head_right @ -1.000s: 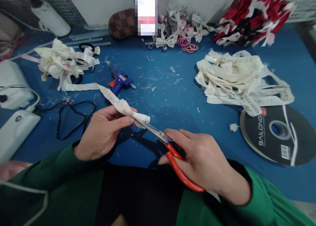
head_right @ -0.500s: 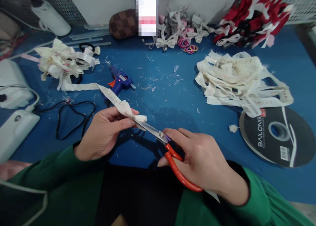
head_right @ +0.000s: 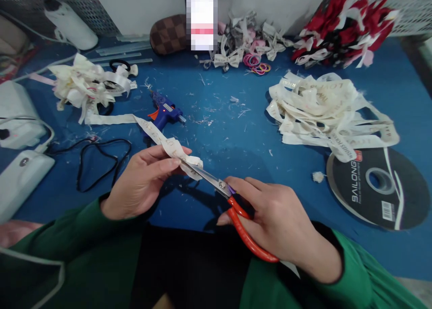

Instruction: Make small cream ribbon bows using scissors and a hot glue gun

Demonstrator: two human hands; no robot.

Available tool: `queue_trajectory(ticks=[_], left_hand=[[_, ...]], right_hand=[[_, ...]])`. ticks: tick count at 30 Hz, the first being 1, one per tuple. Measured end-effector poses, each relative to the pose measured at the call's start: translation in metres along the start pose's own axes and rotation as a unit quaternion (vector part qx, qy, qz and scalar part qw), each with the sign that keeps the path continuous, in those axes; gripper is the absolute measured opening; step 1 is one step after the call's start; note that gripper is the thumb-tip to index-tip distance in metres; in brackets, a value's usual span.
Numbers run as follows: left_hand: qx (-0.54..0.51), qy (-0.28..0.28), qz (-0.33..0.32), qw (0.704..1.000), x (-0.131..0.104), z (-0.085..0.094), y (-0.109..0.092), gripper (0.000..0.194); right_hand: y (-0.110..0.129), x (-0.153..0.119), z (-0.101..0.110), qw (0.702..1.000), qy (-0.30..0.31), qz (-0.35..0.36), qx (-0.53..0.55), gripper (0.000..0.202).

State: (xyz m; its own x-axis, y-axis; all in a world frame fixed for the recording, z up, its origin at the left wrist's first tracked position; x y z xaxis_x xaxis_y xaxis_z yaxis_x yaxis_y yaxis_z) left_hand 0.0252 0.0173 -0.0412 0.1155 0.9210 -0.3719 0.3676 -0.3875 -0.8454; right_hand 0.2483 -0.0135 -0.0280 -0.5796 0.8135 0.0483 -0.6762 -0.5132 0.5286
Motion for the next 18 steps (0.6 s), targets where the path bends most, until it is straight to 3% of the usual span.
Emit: queue_trajectory(ticks=[11, 18], left_hand=[[-0.019, -0.069, -0.010, 0.997, 0.0025, 0.0048, -0.0003, 0.016], [-0.015, -0.063, -0.021, 0.998, 0.0040, 0.0059, 0.0001, 0.017]], right_hand=[[-0.0023, -0.0001, 0.0015, 0.999, -0.018, -0.015, -0.024, 0.050], [-0.0007, 0.0024, 0.0017, 1.000, -0.011, -0.011, -0.020, 0.048]])
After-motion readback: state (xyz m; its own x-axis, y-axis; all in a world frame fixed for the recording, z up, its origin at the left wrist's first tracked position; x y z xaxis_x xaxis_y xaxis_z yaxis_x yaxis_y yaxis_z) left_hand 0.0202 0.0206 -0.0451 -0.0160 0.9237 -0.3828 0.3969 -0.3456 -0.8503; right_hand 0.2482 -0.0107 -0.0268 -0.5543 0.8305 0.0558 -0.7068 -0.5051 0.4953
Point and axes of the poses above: each hand's wrist, its own x-axis towards the middle knuckle, its own z-axis out of the back of the hand, y = z × x, the point moved 5 cm from there along x, towards the middle knuckle, and after that the axes turned 6 degrees about -x, right-handed, at the moved point
